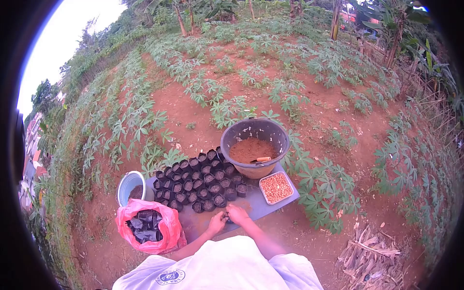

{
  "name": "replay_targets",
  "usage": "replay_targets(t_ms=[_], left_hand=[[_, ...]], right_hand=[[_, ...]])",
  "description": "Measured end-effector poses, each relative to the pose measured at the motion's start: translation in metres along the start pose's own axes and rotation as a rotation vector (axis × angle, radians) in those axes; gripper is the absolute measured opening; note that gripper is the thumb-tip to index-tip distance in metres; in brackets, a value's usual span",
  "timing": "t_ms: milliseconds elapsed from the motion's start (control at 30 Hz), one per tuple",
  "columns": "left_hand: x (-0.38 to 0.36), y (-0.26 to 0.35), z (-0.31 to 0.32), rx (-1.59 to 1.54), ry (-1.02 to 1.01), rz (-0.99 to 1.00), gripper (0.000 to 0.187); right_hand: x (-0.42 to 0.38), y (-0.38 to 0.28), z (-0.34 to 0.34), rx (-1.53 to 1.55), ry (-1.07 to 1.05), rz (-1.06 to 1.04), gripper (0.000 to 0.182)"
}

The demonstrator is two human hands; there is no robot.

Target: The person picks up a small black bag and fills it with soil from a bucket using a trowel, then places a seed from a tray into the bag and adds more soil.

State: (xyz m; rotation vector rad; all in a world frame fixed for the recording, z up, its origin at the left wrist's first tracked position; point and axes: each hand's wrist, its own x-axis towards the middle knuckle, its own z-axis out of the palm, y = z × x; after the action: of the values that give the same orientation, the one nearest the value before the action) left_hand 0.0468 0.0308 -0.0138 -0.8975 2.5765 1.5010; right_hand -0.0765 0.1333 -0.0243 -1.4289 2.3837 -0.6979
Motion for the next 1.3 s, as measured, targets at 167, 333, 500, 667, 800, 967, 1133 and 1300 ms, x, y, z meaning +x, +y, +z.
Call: replay_targets(t_ms=[167, 333, 500, 667, 800, 967, 1133, 1300], left_hand=[[0.011, -0.016, 0.009, -0.027, 0.095, 0.089, 0.033], [0.01, -0.006, 0.001, 0.149, 0.037, 0.121, 0.034], [0.014, -0.013, -0.003, 0.036, 0.018, 0.137, 0.034], [0.024, -0.02, -0.002, 0.002, -0.036, 0.144, 0.033], [0.027, -0.016, -0.008, 0.013, -0.067, 0.128, 0.032], [0.035, -0.025, -0.002, 0.036, -0.085, 0.139, 0.034], [0.038, -0.029, -0.002, 0.035, -0.106, 0.103, 0.035], [0.043, -0.032, -0.001, -0.03, -0.121, 0.121, 0.033]], right_hand=[[-0.002, -0.011, -0.005, -0.002, 0.01, -0.028, 0.015], [-0.001, -0.018, -0.01, -0.019, -0.026, -0.03, 0.014], [-0.005, -0.023, -0.005, -0.019, 0.048, -0.036, 0.014], [-0.009, -0.025, 0.005, 0.086, 0.144, 0.129, 0.009], [-0.005, -0.022, 0.01, 0.118, 0.146, 0.151, 0.008], [-0.002, -0.018, 0.015, 0.053, 0.166, 0.105, 0.01], [-0.003, -0.028, 0.011, 0.051, 0.098, 0.188, 0.008], [-0.009, -0.019, 0.017, 0.013, 0.064, 0.229, 0.018]])
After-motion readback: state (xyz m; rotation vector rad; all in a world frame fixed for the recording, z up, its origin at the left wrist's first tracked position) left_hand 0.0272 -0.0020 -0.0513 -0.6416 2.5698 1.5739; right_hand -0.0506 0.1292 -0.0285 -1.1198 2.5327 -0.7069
